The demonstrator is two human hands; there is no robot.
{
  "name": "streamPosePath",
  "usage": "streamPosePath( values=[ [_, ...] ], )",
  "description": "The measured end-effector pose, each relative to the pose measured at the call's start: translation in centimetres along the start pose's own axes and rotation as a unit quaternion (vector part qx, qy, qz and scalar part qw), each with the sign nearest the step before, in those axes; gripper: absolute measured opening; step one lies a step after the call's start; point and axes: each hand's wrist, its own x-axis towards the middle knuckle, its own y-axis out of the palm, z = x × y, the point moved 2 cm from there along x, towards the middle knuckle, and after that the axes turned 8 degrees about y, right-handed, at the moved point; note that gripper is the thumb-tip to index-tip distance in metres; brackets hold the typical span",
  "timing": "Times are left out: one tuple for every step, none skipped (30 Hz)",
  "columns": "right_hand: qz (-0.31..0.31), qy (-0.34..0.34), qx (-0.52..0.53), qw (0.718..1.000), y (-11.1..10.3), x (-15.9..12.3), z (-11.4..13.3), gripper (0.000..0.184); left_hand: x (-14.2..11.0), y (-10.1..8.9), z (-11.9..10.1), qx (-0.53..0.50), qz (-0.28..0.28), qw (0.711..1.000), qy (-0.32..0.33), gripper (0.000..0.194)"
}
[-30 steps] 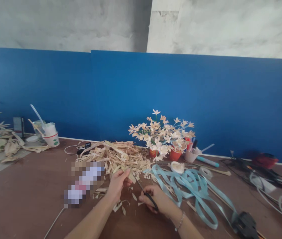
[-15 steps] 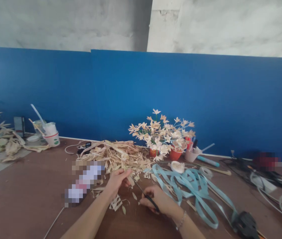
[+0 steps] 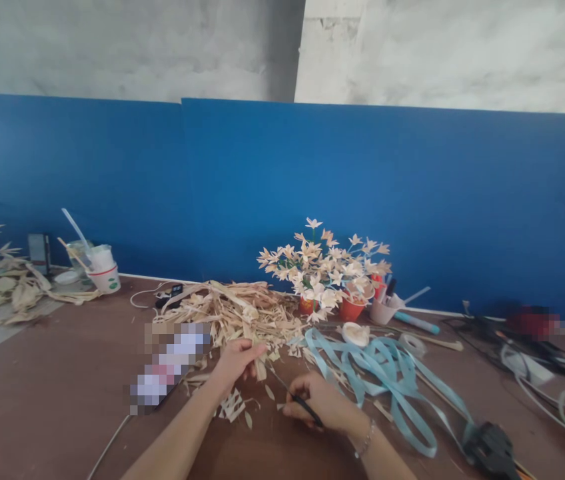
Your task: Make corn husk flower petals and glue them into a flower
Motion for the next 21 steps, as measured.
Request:
streamPosePath(
  values=[
    [0.0, 0.001, -0.001, 1.0, -0.01, 0.03, -0.03, 0.028, 0.04, -0.07, 0.07, 0.012, 0.001, 1.0, 0.0, 0.039],
    [0.0, 0.002, 0.0, 1.0, -0.02, 0.06, -0.05, 0.028, 0.1, -0.13, 0.15, 0.02, 0.001, 1.0, 0.0, 0.04],
    [0.0, 0.004, 0.003, 1.0, -0.02, 0.09, -0.06, 0.028, 0.17, -0.21, 0.22, 0.027, -0.001, 1.0, 0.002, 0.041],
    [0.003, 0.008, 0.008, 1.0, 0.0, 0.12, -0.08, 0.029, 0.24, -0.28, 0.28, 0.032, -0.004, 0.999, 0.006, 0.041],
    [0.009, 0.011, 0.014, 1.0, 0.02, 0.15, -0.1, 0.029, 0.32, -0.35, 0.33, 0.036, -0.008, 0.999, 0.01, 0.043],
    [0.018, 0.014, 0.021, 1.0, 0.05, 0.17, -0.13, 0.03, 0.4, -0.42, 0.37, 0.038, -0.013, 0.999, 0.015, 0.043],
    [0.026, 0.016, 0.028, 0.999, 0.08, 0.2, -0.18, 0.03, 0.47, -0.48, 0.4, 0.041, -0.019, 0.999, 0.018, 0.044],
    [0.032, 0.017, 0.033, 0.999, 0.09, 0.22, -0.23, 0.03, 0.53, -0.53, 0.43, 0.043, -0.024, 0.999, 0.021, 0.045],
    [0.037, 0.016, 0.038, 0.998, 0.1, 0.23, -0.29, 0.03, 0.57, -0.57, 0.45, 0.043, -0.028, 0.998, 0.022, 0.045],
    [0.041, 0.013, 0.04, 0.998, 0.1, 0.24, -0.34, 0.029, 0.59, -0.59, 0.47, 0.042, -0.03, 0.998, 0.024, 0.046],
    [0.043, 0.011, 0.041, 0.998, 0.09, 0.23, -0.38, 0.028, 0.6, -0.6, 0.47, 0.039, -0.03, 0.998, 0.025, 0.046],
    [0.044, 0.009, 0.041, 0.998, 0.07, 0.22, -0.41, 0.027, 0.6, -0.59, 0.48, 0.035, -0.029, 0.999, 0.025, 0.045],
    [0.043, 0.008, 0.039, 0.998, 0.05, 0.19, -0.43, 0.026, 0.59, -0.57, 0.48, 0.03, -0.026, 0.999, 0.025, 0.045],
    [0.041, 0.009, 0.036, 0.998, 0.04, 0.16, -0.44, 0.025, 0.58, -0.54, 0.49, 0.023, -0.024, 0.999, 0.023, 0.045],
    [0.037, 0.011, 0.033, 0.999, 0.03, 0.14, -0.44, 0.024, 0.57, -0.51, 0.5, 0.016, -0.022, 0.999, 0.02, 0.045],
    [0.034, 0.013, 0.031, 0.999, 0.04, 0.11, -0.43, 0.024, 0.57, -0.48, 0.52, 0.009, -0.022, 1.0, 0.017, 0.045],
    [0.032, 0.015, 0.029, 0.999, 0.06, 0.09, -0.41, 0.024, 0.57, -0.46, 0.54, 0.002, -0.022, 1.0, 0.015, 0.045],
    [0.03, 0.016, 0.028, 0.999, 0.09, 0.08, -0.38, 0.024, 0.58, -0.44, 0.56, -0.004, -0.021, 1.0, 0.015, 0.045],
    [0.029, 0.016, 0.028, 0.999, 0.13, 0.08, -0.36, 0.024, 0.59, -0.41, 0.59, -0.009, -0.02, 1.0, 0.015, 0.045],
    [0.028, 0.016, 0.028, 0.999, 0.18, 0.08, -0.33, 0.025, 0.6, -0.39, 0.61, -0.012, -0.019, 1.0, 0.015, 0.044],
    [0.026, 0.017, 0.027, 0.999, 0.21, 0.09, -0.31, 0.025, 0.61, -0.38, 0.64, -0.015, -0.019, 1.0, 0.015, 0.044]
  ],
)
